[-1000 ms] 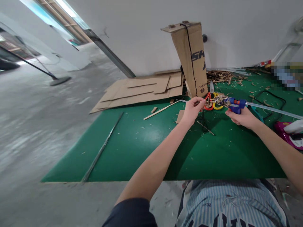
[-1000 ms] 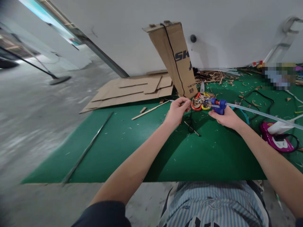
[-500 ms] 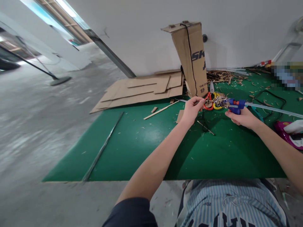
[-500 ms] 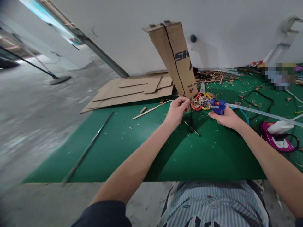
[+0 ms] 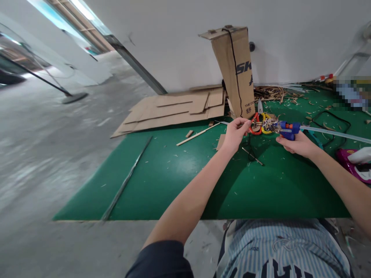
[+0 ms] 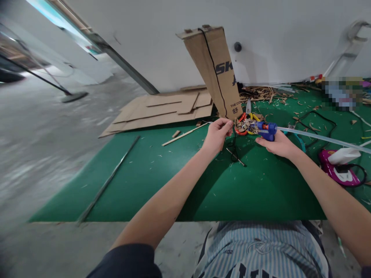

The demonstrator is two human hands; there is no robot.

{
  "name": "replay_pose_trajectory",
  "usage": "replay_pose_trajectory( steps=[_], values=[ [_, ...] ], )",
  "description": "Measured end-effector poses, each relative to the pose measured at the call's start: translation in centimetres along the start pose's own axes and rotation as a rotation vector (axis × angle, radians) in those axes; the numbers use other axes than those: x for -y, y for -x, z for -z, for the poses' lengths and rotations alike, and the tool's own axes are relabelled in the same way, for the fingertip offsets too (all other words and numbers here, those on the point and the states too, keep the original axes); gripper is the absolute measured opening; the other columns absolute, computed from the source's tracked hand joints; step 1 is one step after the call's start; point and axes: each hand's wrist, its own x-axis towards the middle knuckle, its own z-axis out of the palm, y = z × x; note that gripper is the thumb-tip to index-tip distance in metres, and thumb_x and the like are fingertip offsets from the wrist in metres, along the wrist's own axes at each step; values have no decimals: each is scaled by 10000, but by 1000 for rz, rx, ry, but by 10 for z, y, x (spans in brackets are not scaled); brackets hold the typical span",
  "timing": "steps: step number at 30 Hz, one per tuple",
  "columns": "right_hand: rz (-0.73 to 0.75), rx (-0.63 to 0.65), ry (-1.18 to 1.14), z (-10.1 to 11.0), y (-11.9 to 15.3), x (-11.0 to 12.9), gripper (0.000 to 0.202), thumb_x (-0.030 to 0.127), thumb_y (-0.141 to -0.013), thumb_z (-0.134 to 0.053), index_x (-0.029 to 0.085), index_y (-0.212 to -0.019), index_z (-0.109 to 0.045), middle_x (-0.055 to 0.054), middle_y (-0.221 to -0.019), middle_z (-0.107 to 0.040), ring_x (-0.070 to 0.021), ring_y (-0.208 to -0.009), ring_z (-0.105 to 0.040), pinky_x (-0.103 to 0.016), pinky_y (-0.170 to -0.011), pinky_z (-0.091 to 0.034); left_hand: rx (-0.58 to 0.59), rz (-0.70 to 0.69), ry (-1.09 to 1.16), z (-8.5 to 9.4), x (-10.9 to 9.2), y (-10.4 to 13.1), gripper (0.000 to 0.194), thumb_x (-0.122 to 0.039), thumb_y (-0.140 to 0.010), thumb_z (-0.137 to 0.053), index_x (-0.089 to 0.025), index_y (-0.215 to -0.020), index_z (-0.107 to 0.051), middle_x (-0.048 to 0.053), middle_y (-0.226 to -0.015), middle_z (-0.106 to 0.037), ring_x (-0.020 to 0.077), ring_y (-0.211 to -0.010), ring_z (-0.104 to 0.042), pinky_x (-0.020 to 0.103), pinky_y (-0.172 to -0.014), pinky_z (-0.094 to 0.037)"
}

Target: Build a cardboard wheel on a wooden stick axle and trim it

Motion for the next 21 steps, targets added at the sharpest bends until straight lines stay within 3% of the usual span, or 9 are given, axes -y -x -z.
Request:
replay_pose_trajectory(
  steps=[21],
  values=[
    [-30,-18,90,0,2,4,491,634,-752,-732,247,-700,-434,50,-446,-419,-102,-418,-367,-282,-446,-275,-3,6,-12,-1,-5,3,230,-367,-798,-746,-170,-729,-649,-24,-594,-551,68,-540,-477,204,-522,-377]
  ],
)
